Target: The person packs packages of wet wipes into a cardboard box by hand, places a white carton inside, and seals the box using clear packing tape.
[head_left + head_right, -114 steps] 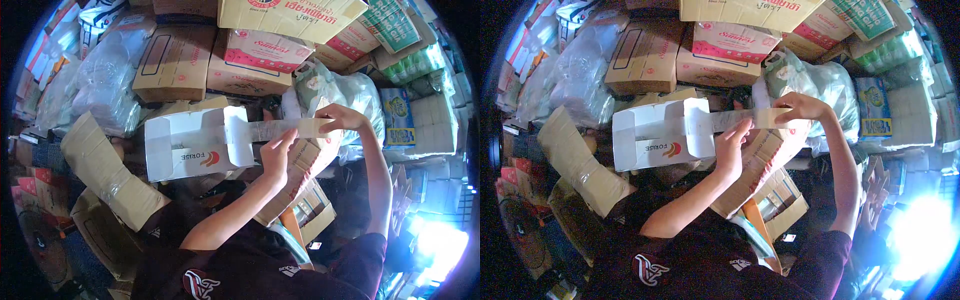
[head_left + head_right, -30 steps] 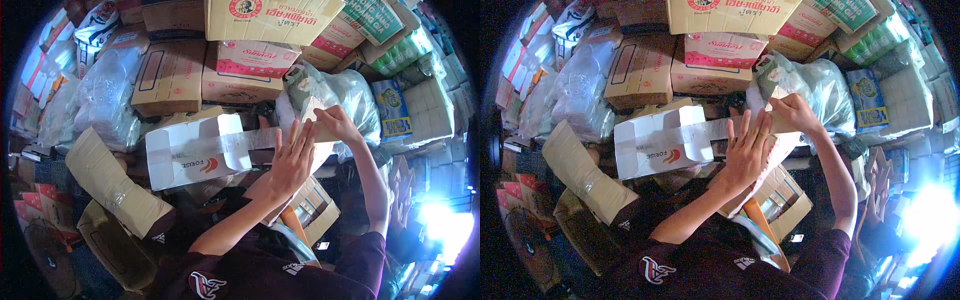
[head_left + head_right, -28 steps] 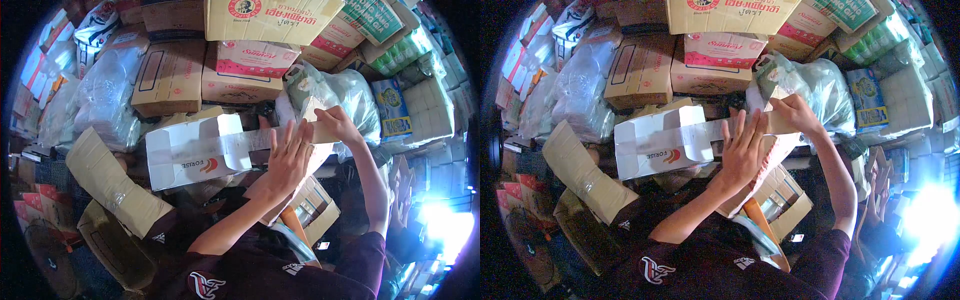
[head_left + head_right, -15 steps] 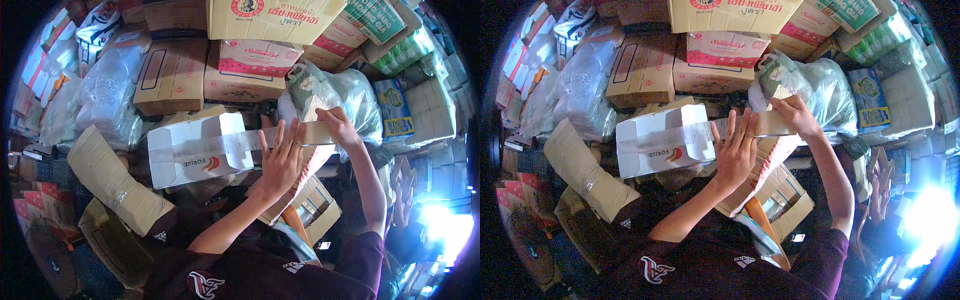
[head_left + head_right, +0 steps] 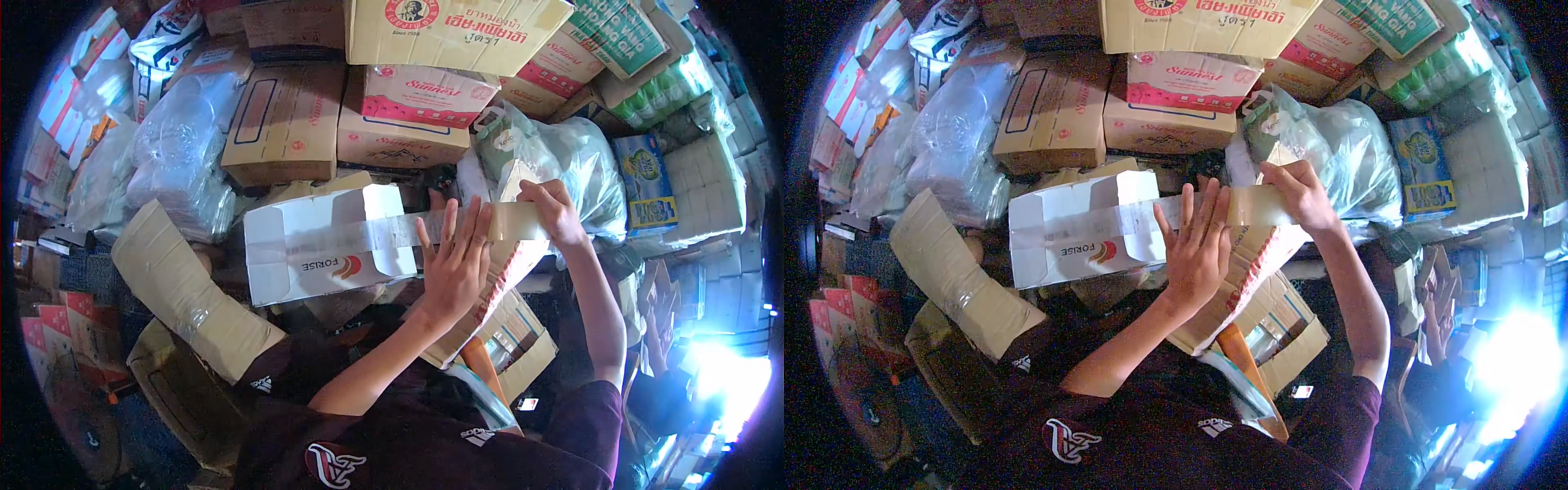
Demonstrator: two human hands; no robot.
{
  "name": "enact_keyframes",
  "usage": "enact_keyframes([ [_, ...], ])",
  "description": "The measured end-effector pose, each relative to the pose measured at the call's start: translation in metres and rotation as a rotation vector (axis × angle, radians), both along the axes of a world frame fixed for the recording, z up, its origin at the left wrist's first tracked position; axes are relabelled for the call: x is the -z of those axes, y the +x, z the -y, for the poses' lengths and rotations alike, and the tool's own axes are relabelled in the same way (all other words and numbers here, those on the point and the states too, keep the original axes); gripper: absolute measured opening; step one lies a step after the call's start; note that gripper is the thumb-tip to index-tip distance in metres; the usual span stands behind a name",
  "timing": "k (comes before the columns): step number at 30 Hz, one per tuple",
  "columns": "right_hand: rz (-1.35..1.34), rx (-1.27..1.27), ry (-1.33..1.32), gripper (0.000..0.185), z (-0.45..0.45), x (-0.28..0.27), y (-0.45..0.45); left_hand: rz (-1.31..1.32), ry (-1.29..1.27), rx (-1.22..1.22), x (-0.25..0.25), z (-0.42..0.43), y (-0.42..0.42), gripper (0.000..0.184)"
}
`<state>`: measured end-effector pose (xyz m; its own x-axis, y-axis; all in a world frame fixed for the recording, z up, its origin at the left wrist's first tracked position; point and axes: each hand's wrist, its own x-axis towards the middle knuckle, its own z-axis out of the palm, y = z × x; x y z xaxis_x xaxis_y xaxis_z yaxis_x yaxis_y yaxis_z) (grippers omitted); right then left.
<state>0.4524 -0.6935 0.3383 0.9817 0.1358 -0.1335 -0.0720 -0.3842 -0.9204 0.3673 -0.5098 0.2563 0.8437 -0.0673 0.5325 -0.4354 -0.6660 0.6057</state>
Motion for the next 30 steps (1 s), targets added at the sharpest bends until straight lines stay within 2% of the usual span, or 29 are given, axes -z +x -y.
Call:
enact_keyframes([
  [6, -0.048, 0.063, 0.293, 0.033, 0.000, 0.014, -0.001, -0.012, -0.023, -0.013, 0.000, -0.006, 0.003, 0.057],
  [9, 0.033, 0.277, 0.333, 0.030, -0.015, 0.013, -0.006, -0.002, -0.029, -0.011, -0.001, -0.010, 0.003, 0.058],
  [12, -0.073, 0.072, 0.402, 0.030, -0.006, 0.014, -0.001, 0.015, -0.037, -0.004, -0.001, -0.014, 0.005, 0.058],
  [15, -0.027, 0.058, 0.410, 0.031, -0.013, 0.012, -0.003, 0.006, -0.060, 0.005, -0.002, -0.017, 0.003, 0.057],
  [20, -0.015, 0.184, 0.387, 0.035, -0.026, 0.015, -0.007, -0.024, -0.044, 0.008, 0.000, -0.023, 0.003, 0.056],
  [24, -0.066, 0.064, 0.352, 0.032, 0.000, 0.030, 0.004, -0.076, -0.047, 0.000, 0.007, -0.025, 0.005, 0.056],
  [30, 0.007, 0.167, 0.407, 0.034, -0.012, 0.034, 0.003, -0.077, -0.006, -0.028, 0.004, -0.030, 0.007, 0.057],
])
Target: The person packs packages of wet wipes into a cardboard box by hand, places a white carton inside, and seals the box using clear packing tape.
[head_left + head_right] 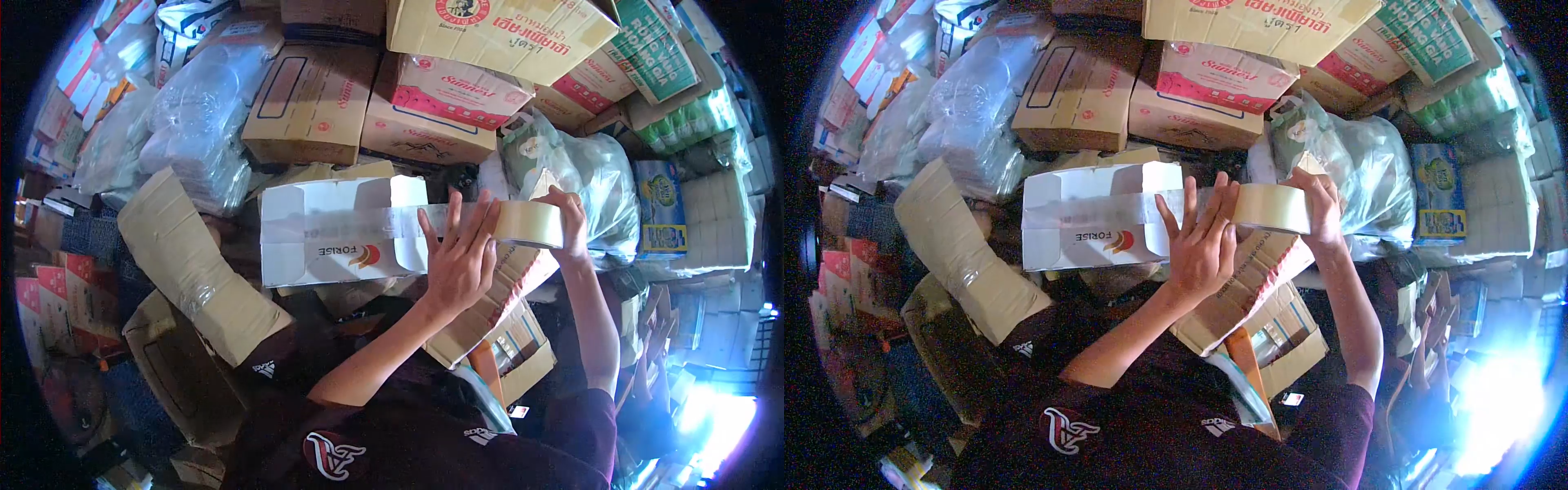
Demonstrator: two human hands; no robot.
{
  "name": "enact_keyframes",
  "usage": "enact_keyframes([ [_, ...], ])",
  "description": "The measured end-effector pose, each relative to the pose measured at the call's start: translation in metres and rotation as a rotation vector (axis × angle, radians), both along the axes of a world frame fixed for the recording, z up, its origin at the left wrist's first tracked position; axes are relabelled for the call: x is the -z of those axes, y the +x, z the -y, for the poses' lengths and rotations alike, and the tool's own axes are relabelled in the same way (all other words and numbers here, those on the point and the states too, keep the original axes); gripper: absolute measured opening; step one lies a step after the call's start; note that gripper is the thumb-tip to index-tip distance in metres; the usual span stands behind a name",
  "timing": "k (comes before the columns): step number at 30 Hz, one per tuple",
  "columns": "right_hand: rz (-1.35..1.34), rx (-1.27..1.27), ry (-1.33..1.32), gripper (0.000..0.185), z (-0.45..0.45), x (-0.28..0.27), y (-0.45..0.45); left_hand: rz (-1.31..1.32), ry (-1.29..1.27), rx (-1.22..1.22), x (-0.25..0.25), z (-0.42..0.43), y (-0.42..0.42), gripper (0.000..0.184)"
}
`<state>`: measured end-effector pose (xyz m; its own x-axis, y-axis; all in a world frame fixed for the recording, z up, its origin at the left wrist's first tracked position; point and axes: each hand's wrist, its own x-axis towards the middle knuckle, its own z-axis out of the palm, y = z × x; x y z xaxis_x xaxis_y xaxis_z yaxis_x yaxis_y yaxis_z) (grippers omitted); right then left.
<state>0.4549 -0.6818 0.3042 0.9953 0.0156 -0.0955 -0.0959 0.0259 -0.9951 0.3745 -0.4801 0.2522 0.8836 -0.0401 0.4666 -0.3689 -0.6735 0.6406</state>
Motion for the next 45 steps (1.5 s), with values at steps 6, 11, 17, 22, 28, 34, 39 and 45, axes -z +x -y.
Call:
enact_keyframes([
  [6, 0.091, 0.109, -0.150, 0.038, 0.003, 0.018, 0.007, 0.002, -0.036, -0.010, 0.005, -0.001, 0.002, 0.057],
  [11, 0.014, 0.021, -0.017, 0.037, -0.005, 0.015, 0.006, 0.009, -0.051, -0.025, 0.004, -0.004, 0.004, 0.057],
  [17, 0.045, 0.211, -0.048, 0.036, -0.017, 0.022, 0.001, -0.001, -0.063, -0.044, 0.007, -0.005, 0.003, 0.055],
  [22, 0.259, 0.171, -0.263, 0.036, -0.037, 0.015, -0.011, 0.010, -0.087, -0.059, 0.006, -0.005, 0.002, 0.053],
  [28, 0.154, 0.199, -0.072, 0.035, -0.051, 0.013, -0.015, 0.035, -0.108, -0.078, 0.004, -0.010, 0.004, 0.052],
  [34, 0.026, 0.178, 0.168, 0.035, -0.055, 0.016, -0.018, 0.018, -0.161, -0.101, -0.006, -0.012, 0.003, 0.051],
  [39, -0.076, 0.179, 0.387, 0.036, -0.062, 0.034, -0.017, 0.000, -0.170, -0.121, -0.011, -0.014, 0.006, 0.050],
  [45, -0.127, 0.138, 0.541, 0.031, -0.073, 0.022, -0.026, -0.046, -0.007, -0.084, -0.030, -0.029, 0.009, 0.050],
])
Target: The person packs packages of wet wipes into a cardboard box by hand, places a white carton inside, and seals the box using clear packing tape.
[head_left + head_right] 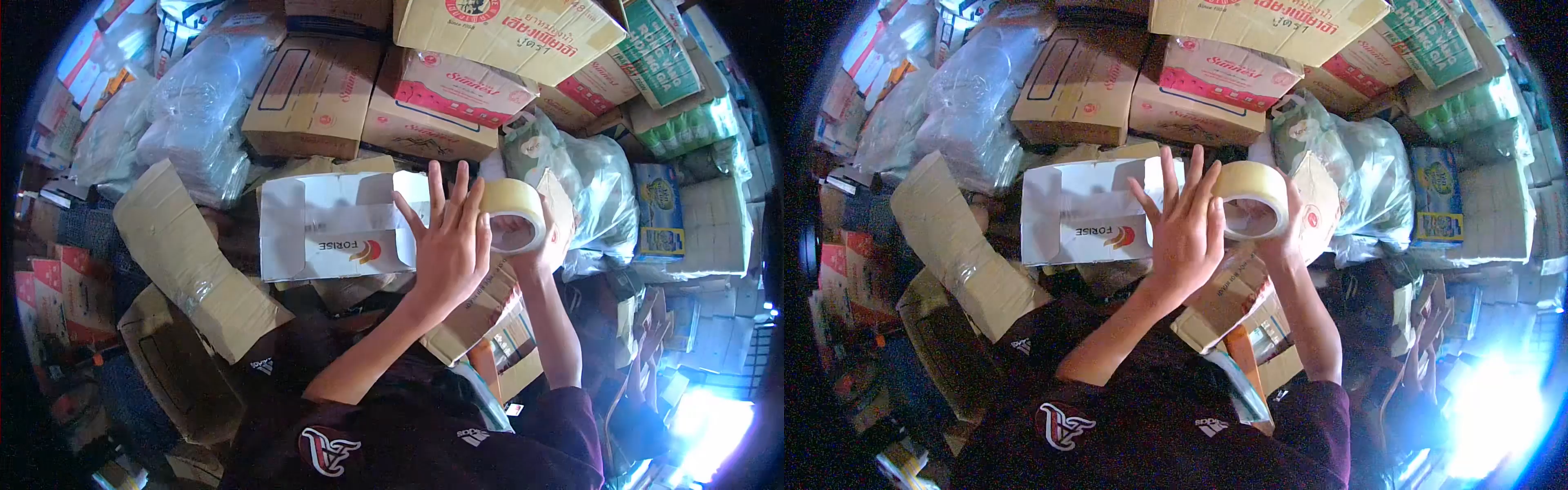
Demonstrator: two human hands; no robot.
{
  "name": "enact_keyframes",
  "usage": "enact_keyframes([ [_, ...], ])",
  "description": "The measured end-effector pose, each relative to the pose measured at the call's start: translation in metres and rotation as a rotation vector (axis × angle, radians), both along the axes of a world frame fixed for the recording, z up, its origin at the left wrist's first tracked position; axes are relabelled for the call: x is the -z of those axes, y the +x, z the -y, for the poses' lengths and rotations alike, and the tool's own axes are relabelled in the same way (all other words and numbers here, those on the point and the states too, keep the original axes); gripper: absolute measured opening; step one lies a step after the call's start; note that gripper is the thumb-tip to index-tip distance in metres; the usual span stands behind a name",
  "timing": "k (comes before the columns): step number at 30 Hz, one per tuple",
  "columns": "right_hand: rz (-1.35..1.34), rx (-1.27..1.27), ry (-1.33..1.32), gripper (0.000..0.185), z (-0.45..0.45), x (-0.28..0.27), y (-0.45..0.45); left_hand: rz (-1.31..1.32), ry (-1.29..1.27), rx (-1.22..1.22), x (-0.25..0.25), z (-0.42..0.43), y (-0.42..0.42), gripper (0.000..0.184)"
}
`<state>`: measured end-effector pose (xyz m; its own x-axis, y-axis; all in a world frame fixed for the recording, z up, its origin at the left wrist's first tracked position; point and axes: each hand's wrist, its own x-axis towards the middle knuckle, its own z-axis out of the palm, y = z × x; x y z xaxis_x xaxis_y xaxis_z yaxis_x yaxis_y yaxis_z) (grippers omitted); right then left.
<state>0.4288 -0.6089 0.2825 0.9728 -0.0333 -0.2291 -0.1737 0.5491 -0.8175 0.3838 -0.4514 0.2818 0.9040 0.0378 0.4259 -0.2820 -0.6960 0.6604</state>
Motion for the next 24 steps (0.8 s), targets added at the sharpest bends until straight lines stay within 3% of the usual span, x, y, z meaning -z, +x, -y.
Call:
enact_keyframes([
  [2, 0.053, 0.059, -0.218, 0.024, -0.013, -0.028, -0.003, 0.029, -0.088, 0.007, -0.009, -0.007, 0.002, 0.050],
  [4, 0.222, 0.007, -1.062, 0.024, 0.033, 0.004, 0.011, 0.052, -0.197, 0.086, -0.021, -0.017, 0.006, 0.052],
  [5, 0.217, 0.015, -1.113, 0.025, 0.039, 0.007, 0.011, 0.134, -0.270, 0.159, -0.028, -0.023, 0.011, 0.050],
  [6, 0.211, 0.022, -1.163, 0.028, 0.045, 0.010, 0.012, 0.187, -0.174, 0.220, -0.039, -0.027, 0.015, 0.048],
  [7, 0.127, 0.064, -0.843, 0.032, 0.033, -0.003, 0.008, 0.244, -0.076, 0.278, -0.048, -0.030, 0.021, 0.047],
  [8, 0.046, 0.098, -0.521, 0.037, 0.020, -0.017, 0.003, 0.284, -0.152, 0.407, -0.050, -0.027, 0.029, 0.044],
  [10, -0.018, 0.087, -0.187, 0.042, 0.005, -0.030, -0.005, 0.325, -0.178, 0.541, -0.053, -0.015, 0.042, 0.039],
  [13, -0.103, 0.006, -0.152, 0.039, 0.006, -0.033, -0.002, 0.010, -0.283, 0.785, -0.046, -0.016, 0.053, 0.037],
  [14, -0.155, -0.012, -0.140, 0.037, 0.012, -0.031, 0.001, 0.011, -0.340, 0.761, -0.040, -0.015, 0.054, 0.038],
  [16, 0.200, -0.195, -0.333, 0.034, 0.020, -0.021, 0.006, 0.054, -0.406, 0.802, -0.032, -0.019, 0.053, 0.039],
  [19, -0.075, -0.026, -0.423, 0.028, 0.012, -0.035, 0.002, 0.021, -0.539, 0.817, -0.027, -0.031, 0.048, 0.043],
  [20, -0.047, -0.023, -0.485, 0.026, 0.021, -0.030, 0.005, 0.009, -0.584, 0.787, -0.026, -0.033, 0.045, 0.043],
  [22, -0.151, 0.027, -0.154, 0.019, 0.033, -0.027, 0.015, 0.033, -0.568, 0.715, -0.023, -0.035, 0.039, 0.043],
  [24, 0.095, 0.075, -1.068, 0.019, 0.030, -0.019, 0.013, 0.116, -0.478, 0.603, -0.024, -0.027, 0.030, 0.043],
])
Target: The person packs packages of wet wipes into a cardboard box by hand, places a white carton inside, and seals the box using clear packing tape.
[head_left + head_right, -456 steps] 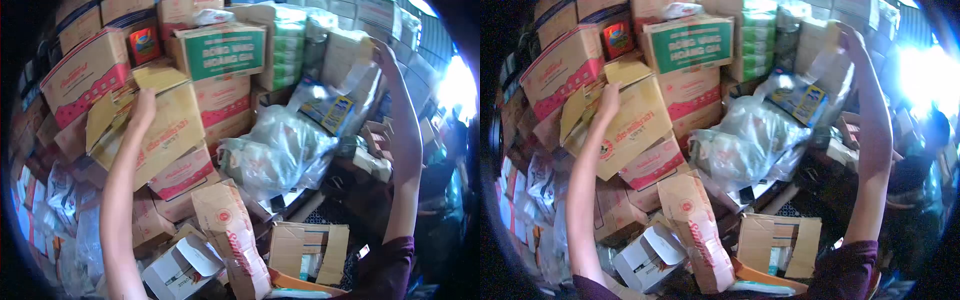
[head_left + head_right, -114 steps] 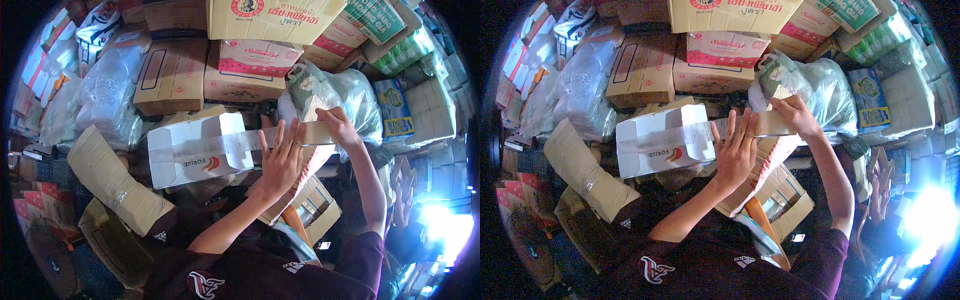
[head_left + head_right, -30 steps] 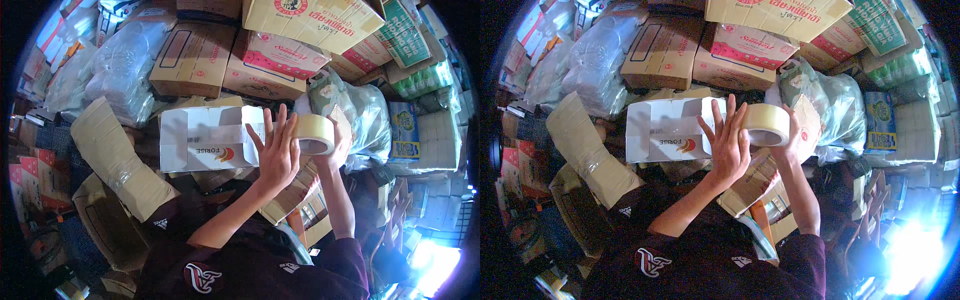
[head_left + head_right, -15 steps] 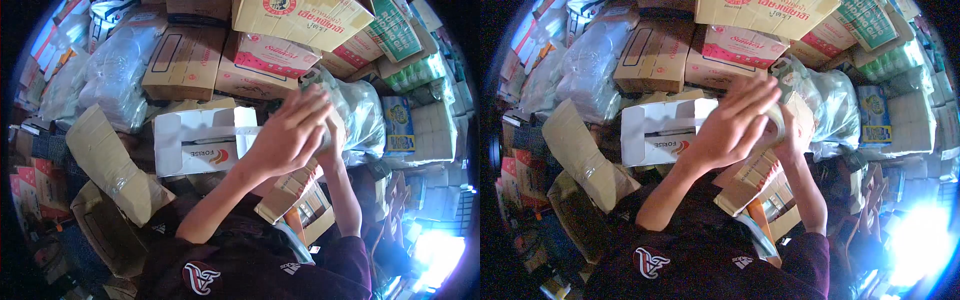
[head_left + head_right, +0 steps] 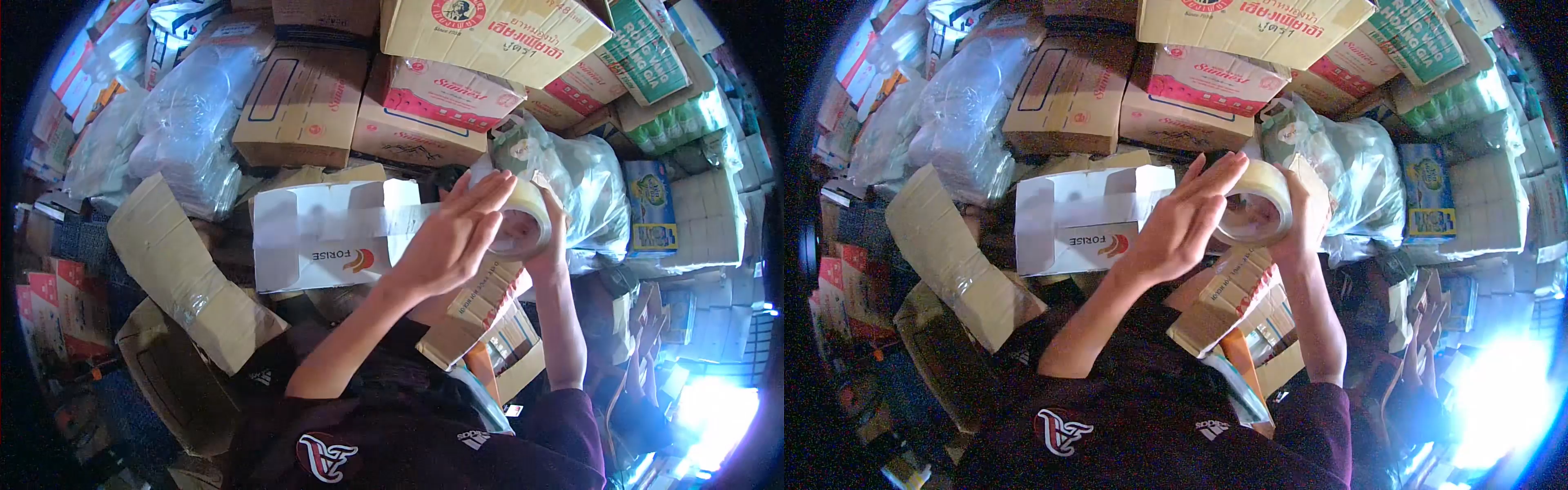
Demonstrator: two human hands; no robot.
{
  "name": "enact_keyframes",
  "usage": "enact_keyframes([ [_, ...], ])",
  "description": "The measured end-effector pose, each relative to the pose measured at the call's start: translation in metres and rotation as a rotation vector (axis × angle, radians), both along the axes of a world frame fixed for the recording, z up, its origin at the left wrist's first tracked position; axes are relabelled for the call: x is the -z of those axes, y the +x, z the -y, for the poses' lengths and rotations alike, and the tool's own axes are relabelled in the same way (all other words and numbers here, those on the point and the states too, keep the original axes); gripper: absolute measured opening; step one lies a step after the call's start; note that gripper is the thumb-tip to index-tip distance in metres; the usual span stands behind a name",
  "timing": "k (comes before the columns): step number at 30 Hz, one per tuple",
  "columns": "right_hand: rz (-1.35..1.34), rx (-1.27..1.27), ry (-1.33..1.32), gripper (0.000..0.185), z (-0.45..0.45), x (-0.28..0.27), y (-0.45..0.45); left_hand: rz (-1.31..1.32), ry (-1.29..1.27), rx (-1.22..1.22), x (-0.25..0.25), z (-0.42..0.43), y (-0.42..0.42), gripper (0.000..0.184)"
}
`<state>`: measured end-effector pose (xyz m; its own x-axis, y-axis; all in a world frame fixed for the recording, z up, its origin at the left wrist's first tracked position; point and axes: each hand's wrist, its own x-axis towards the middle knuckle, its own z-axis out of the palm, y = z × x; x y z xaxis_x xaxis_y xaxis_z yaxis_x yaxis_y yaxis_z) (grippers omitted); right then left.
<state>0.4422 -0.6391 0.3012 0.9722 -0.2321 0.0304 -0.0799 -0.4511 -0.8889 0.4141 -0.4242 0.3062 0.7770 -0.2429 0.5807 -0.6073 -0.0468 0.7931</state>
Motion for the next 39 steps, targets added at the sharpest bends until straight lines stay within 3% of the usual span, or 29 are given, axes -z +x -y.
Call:
enact_keyframes([
  [2, 0.024, -0.169, 0.083, 0.022, 0.008, 0.012, 0.004, 0.026, 0.029, -0.058, 0.000, 0.001, -0.004, 0.045],
  [3, -0.066, -0.308, 0.629, 0.025, 0.028, 0.024, 0.012, 0.022, 0.046, -0.098, 0.002, 0.002, -0.007, 0.046],
  [5, -0.071, -0.313, 0.692, 0.032, 0.026, 0.022, 0.014, 0.014, 0.080, -0.177, 0.007, 0.005, -0.012, 0.047],
  [8, -0.057, -0.146, 0.828, 0.027, 0.006, 0.019, 0.001, 0.017, 0.181, -0.258, 0.011, 0.005, -0.017, 0.048],
  [18, -0.037, 0.139, 1.080, 0.021, -0.037, -0.002, -0.002, -0.050, 0.130, -0.377, 0.026, 0.012, -0.022, 0.045],
  [21, -0.002, 0.012, 1.049, 0.026, -0.066, -0.022, -0.013, -0.054, 0.104, -0.410, 0.029, 0.013, -0.022, 0.044],
  [25, -0.007, -0.288, 1.231, 0.030, -0.057, 0.002, -0.004, -0.004, 0.143, -0.510, 0.032, 0.012, -0.019, 0.045],
  [28, -0.074, -0.063, 1.244, 0.032, -0.060, 0.013, -0.001, -0.087, 0.193, -0.471, 0.024, 0.007, -0.022, 0.043],
  [31, -0.042, -0.268, 1.324, 0.034, -0.059, 0.024, 0.003, -0.159, 0.218, -0.449, 0.019, 0.005, -0.025, 0.042],
  [34, -0.033, -0.307, 1.416, 0.037, -0.066, 0.027, 0.002, -0.187, 0.216, -0.472, 0.015, 0.006, -0.027, 0.040],
  [39, 0.003, -0.157, 1.530, 0.042, -0.065, 0.051, 0.004, -0.152, 0.189, -0.500, 0.014, 0.004, -0.031, 0.043],
])
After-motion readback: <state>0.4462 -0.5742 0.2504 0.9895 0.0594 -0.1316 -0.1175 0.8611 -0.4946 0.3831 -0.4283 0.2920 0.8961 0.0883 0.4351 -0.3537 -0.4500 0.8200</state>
